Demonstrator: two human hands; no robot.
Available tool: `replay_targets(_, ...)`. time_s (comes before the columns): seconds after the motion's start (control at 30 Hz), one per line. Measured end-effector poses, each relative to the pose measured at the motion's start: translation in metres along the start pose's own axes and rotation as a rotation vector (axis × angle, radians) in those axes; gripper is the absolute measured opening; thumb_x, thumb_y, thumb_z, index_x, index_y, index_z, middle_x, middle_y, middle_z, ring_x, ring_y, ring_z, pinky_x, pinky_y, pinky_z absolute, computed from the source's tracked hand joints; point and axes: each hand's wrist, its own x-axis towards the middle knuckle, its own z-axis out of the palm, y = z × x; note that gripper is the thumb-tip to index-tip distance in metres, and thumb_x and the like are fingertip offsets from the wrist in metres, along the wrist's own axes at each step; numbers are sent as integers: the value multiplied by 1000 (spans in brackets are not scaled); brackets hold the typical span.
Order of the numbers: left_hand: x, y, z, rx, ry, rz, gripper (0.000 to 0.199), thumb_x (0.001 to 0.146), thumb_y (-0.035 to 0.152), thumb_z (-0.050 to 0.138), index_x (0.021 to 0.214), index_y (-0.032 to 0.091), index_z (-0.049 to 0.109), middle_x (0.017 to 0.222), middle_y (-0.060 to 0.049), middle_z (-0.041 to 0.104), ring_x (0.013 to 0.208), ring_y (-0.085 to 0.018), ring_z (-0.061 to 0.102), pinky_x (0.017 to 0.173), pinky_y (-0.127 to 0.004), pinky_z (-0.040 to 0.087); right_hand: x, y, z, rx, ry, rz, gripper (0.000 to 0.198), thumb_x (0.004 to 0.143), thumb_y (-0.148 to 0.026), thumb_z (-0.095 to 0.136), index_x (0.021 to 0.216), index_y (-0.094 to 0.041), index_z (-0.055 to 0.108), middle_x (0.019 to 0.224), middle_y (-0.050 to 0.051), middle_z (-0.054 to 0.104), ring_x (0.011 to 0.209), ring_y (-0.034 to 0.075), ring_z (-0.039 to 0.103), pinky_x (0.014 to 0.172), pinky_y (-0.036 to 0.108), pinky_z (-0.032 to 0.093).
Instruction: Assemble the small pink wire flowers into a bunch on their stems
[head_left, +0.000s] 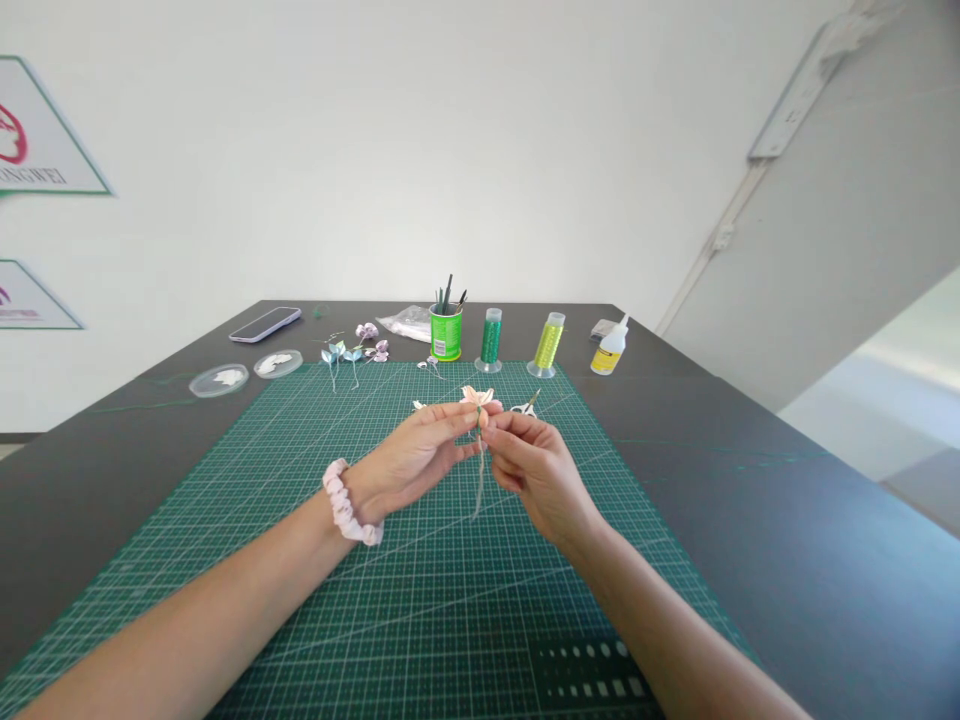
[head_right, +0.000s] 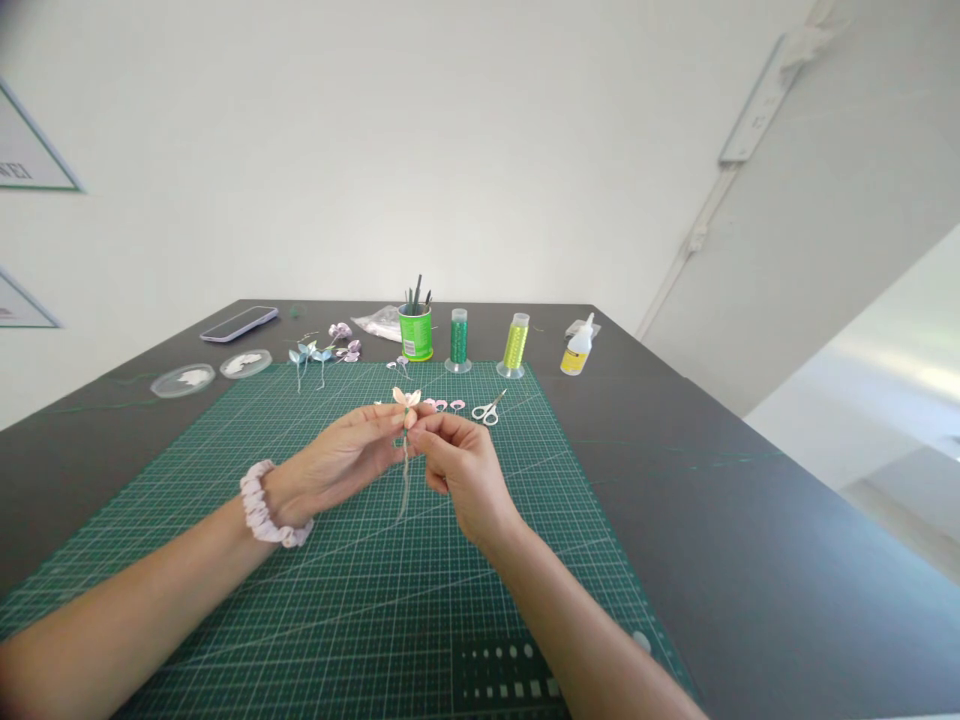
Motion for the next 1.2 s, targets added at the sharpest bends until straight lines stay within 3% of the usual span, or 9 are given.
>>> replay_targets(0.2, -1, -3, -2, -53, -40, -10, 18, 77, 34, 76, 86, 18, 76, 98, -7, 67, 102, -22, 54, 93, -39, 38, 0, -1, -1, 71, -46, 99, 22, 66, -34, 77, 63, -19, 62, 42, -12, 28, 40, 4, 14, 35, 19, 16)
replay_targets(0.4, -2, -5, -2, -120, -61, -21, 17, 77, 35, 76, 74, 18, 74, 93, -6, 66, 96, -20, 55, 89, -38, 42, 1, -1, -1, 138, -88, 152, 23, 65, -32, 80, 62, -18, 62, 42, -12, 27, 40, 3, 12, 35, 17, 15)
replay_targets(0.7, -3, -6, -2, -174, -101, -49, 14, 78, 31, 75, 85, 19, 75, 99, -5, 67, 96, -19, 57, 86, -35, 44, 2, 0, -1, 202, -137, 206, 25, 64, -29, 81, 61, -17, 59, 44, -13, 24, 40, 2, 10, 33, 15, 13)
replay_targets(0.83, -3, -7, -1, -148, -100, -64, 25, 80, 35, 74, 99, 19, 75, 101, -6, 67, 100, -20, 56, 89, -34, 42, 2, -1, 0, 218, -158, 212, 27, 63, -28, 80, 59, -18, 56, 44, -14, 23, 39, 2, 9, 33, 15, 14)
replay_targets(0.97, -1, -10, -3, -85, -107, 8, 22, 80, 37, 72, 88, 17, 74, 102, -8, 65, 101, -21, 53, 90, -36, 42, 2, 0, 1, 170, -101, 157, 28, 63, -30, 79, 58, -19, 53, 44, -13, 23, 39, 3, 10, 33, 16, 14)
replay_targets(1.2, 1, -8, -2, 178, 199, 168, 14, 72, 30, 76, 74, 18, 69, 83, -1, 63, 87, -17, 53, 90, -35, 37, 6, 6, 3, -186, 145, -11, 23, 65, -36, 75, 60, -17, 62, 48, -7, 43, 38, 4, 23, 35, 21, 16)
